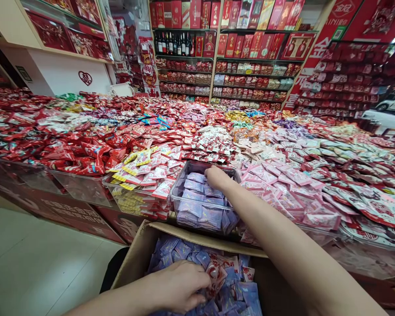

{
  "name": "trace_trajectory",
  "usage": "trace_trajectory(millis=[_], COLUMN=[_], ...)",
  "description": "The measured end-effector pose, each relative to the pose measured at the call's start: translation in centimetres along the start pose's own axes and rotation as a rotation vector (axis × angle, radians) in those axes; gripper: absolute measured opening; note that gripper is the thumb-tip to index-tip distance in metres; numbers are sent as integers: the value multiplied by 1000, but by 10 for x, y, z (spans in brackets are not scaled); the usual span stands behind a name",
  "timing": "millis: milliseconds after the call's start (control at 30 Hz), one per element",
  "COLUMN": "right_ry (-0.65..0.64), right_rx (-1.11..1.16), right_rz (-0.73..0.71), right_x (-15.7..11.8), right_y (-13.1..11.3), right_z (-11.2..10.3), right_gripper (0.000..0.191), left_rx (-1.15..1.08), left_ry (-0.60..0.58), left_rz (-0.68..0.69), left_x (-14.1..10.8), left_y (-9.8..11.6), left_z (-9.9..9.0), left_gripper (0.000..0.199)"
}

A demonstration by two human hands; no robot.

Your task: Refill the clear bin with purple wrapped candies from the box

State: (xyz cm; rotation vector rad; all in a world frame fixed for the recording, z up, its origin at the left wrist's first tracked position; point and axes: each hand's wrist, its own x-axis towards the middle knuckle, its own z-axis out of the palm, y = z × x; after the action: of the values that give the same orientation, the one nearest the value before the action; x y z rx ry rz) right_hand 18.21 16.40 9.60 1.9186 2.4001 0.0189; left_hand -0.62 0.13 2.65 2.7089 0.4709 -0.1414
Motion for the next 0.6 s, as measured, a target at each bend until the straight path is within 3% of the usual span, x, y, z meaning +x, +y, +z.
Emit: trace_trajectory(millis=[133,267,400,500,600], right_ry=[-15,3,5,51,199], right_rx=[36,67,81,90,127], right_rz=[-57,-101,-88,-19,-60], right_x=[-2,-2,2,-4,-41], right_y=[-3,-2,-4,-15,-30], right_z=[-1,6,7,-15,-58], right_gripper=[33,32,30,33,30], left_rx=[-6,18,43,84,78], left_ry=[12,55,22,-17,-124], left_rz=[-3,63,76,51,30], left_x=[0,3,10,16,23], left_y=[-3,-16,-28,-30,-34], left_z=[4,22,39,43,47], left_gripper=[13,17,17,16,14])
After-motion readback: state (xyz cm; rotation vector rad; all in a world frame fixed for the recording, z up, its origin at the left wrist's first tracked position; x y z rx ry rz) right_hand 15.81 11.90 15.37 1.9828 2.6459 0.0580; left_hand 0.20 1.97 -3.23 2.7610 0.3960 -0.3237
